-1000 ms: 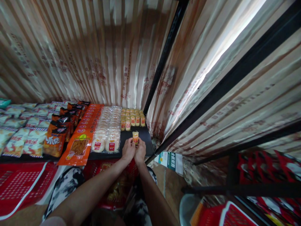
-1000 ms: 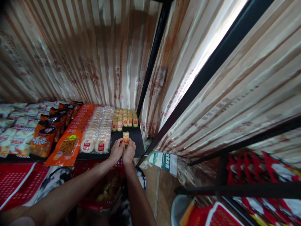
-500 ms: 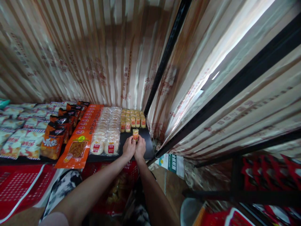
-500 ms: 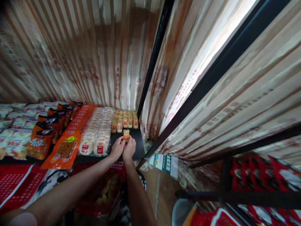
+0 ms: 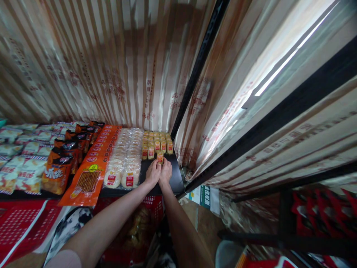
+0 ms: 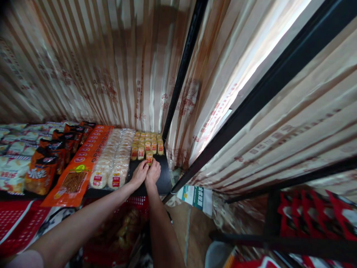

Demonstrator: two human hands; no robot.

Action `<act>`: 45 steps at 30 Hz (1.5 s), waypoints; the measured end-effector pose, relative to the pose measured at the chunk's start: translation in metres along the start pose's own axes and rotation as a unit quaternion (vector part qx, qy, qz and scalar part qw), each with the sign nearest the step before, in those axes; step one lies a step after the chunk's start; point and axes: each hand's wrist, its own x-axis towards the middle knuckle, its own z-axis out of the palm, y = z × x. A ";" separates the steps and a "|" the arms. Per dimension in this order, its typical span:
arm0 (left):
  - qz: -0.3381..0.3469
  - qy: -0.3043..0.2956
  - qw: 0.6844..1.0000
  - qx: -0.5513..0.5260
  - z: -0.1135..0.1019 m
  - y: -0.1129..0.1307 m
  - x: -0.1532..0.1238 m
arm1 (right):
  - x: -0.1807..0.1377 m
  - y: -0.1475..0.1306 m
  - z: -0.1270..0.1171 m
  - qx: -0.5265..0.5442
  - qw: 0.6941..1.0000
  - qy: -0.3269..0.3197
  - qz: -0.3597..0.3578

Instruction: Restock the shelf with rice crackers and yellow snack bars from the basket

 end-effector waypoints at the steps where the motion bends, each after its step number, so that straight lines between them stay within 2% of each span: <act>1: 0.001 -0.002 1.000 0.004 -0.001 0.002 0.001 | 0.002 0.000 0.001 -0.001 1.000 0.001 -0.001; 7: 0.002 0.002 1.000 0.021 0.000 0.008 0.006 | 0.014 0.000 0.009 -0.016 1.000 0.005 0.004; 13: 0.007 0.011 0.996 0.086 -0.005 0.010 0.008 | 0.023 -0.001 0.013 -0.017 1.000 0.002 -0.003; 19: 0.038 0.051 0.992 0.113 -0.009 0.005 0.005 | 0.029 -0.007 0.015 -0.020 1.000 0.012 -0.008; 22: 0.057 0.048 0.991 0.115 -0.007 -0.001 0.006 | 0.032 -0.008 0.017 -0.023 1.000 0.013 -0.012; 32: 0.056 0.033 0.991 0.119 -0.006 -0.007 0.009 | 0.033 -0.014 0.015 0.008 1.000 -0.016 -0.004; 45: 0.080 0.037 0.989 0.120 0.001 -0.022 0.017 | 0.030 -0.006 0.018 0.067 0.995 0.019 -0.074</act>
